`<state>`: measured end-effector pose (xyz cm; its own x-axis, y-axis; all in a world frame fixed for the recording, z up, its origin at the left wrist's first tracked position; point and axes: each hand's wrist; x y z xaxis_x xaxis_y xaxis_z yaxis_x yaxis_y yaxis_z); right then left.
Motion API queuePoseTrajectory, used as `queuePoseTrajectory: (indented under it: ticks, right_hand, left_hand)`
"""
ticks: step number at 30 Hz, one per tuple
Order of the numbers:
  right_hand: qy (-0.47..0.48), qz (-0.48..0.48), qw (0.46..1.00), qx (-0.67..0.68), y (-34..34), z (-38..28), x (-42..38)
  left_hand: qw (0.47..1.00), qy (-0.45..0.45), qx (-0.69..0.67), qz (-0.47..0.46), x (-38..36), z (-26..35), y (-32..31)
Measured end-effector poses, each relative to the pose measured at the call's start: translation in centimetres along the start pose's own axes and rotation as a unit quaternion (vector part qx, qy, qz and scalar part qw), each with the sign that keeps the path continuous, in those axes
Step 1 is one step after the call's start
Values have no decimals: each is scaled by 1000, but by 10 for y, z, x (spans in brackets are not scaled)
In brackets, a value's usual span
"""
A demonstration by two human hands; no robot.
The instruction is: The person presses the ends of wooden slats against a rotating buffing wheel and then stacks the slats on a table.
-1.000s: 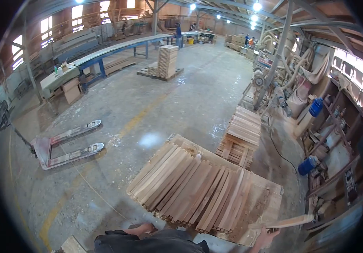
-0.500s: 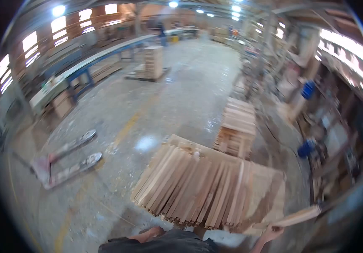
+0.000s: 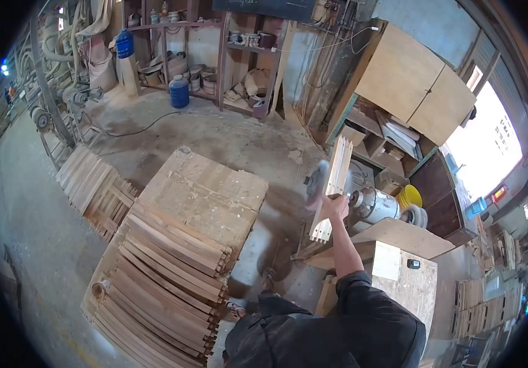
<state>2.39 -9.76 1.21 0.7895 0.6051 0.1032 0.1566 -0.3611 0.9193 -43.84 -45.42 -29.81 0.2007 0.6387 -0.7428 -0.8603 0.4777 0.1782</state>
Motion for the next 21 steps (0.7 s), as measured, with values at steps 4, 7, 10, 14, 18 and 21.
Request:
queuePoseTrajectory:
  ticks: [4,7,10,14,18,21]
  right_hand:
    - [-85,-48,987,-125,-19,16,13]
    - [-57,-23,992,-113,-23,30,15]
    - [-49,-31,991,-124,-22,37,10]
    - [-13,-44,988,-145,-13,35,3]
    - [-31,-52,988,-140,-16,38,10]
    - [-34,-60,992,-106,-13,38,13]
  left_hand:
    - [1000,-6,-23,8,-14,-49,-8]
    - [999,-7,-39,20,-10,-52,-3]
    - [998,-7,-56,29,1,-39,-2]
    - [997,-18,-72,31,20,-24,-2]
    - [996,-30,-85,19,32,-22,-16]
    - [994,-42,-94,28,39,-18,-12]
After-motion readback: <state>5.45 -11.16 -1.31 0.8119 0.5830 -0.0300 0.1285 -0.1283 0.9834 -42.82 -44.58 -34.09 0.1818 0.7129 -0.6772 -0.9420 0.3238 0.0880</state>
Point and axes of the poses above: each hand's wrist, its own x-axis towards the middle knuckle, its own y-axis out of the back of the hand, z = x × y, and after that the axes turned 15 degrees about -x, right-handed
